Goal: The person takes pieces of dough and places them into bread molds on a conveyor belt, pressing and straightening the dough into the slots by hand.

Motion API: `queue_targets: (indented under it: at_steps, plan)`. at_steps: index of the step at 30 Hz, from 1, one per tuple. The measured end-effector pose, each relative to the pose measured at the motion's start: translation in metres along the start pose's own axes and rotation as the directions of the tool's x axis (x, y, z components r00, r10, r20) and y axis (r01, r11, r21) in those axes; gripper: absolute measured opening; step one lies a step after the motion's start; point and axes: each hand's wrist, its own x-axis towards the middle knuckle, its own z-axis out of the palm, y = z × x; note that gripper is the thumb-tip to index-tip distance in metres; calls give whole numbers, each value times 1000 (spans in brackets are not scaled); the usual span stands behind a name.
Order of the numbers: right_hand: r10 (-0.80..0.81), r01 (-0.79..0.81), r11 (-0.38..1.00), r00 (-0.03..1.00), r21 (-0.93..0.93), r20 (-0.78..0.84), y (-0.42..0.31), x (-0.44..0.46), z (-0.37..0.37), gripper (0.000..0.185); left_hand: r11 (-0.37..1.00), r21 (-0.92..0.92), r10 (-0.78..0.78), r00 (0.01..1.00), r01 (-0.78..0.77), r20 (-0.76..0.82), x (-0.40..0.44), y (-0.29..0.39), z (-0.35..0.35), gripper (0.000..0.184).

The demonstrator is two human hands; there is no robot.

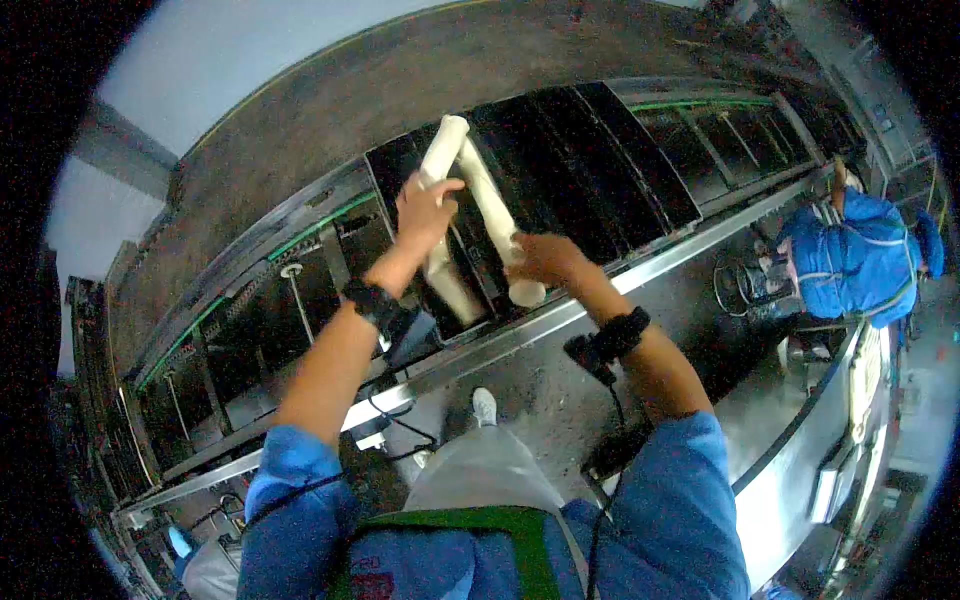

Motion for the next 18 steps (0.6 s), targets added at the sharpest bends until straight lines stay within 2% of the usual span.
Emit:
queue_targets:
  at_steps: [1,3,5,6,8,9,11,12,13,15,16,17,18]
  plan:
    - [37,-31,996,997,-82,67,-5,3,8,60,997,72,12,1000,-10,-28,12,1,-5,23]
    - [10,-8,997,1000,-72,24,-10,18,33,54,967,244,-97,991,72,92,34,2,-14,26]
    - [101,-101,995,994,-3,29,-45,15,28,50,961,217,-240,903,170,356,55,-22,-13,35]
    - [91,-91,996,995,-2,36,-47,21,41,50,958,223,-251,901,180,354,54,-32,-14,35]
    - [-6,13,999,992,52,-125,-38,40,64,50,953,250,-249,914,172,320,60,-44,-17,45]
    - [-12,19,998,993,55,-119,-43,37,64,50,951,271,-233,921,149,311,57,-48,-23,57]
    - [-172,204,977,930,65,-326,-54,36,65,49,947,181,-301,929,265,213,47,-58,-32,55]
    - [-25,49,995,968,91,-248,-64,42,64,47,948,153,-307,926,277,221,46,-65,-40,58]
    - [-38,62,994,969,92,-243,-71,47,65,47,944,161,-318,924,288,214,43,-69,-43,58]
    - [-91,106,994,950,36,-298,-79,56,65,44,885,39,-466,880,465,88,38,-77,-46,57]
    - [-106,120,992,951,32,-291,-84,59,68,44,899,63,-438,897,434,56,35,-80,-48,56]
    - [-133,107,990,920,-92,-369,-89,61,73,42,891,66,-452,891,449,49,33,-85,-51,56]
    - [-170,83,974,882,-211,-439,-92,61,76,40,862,-5,-504,860,506,75,32,-97,-49,54]
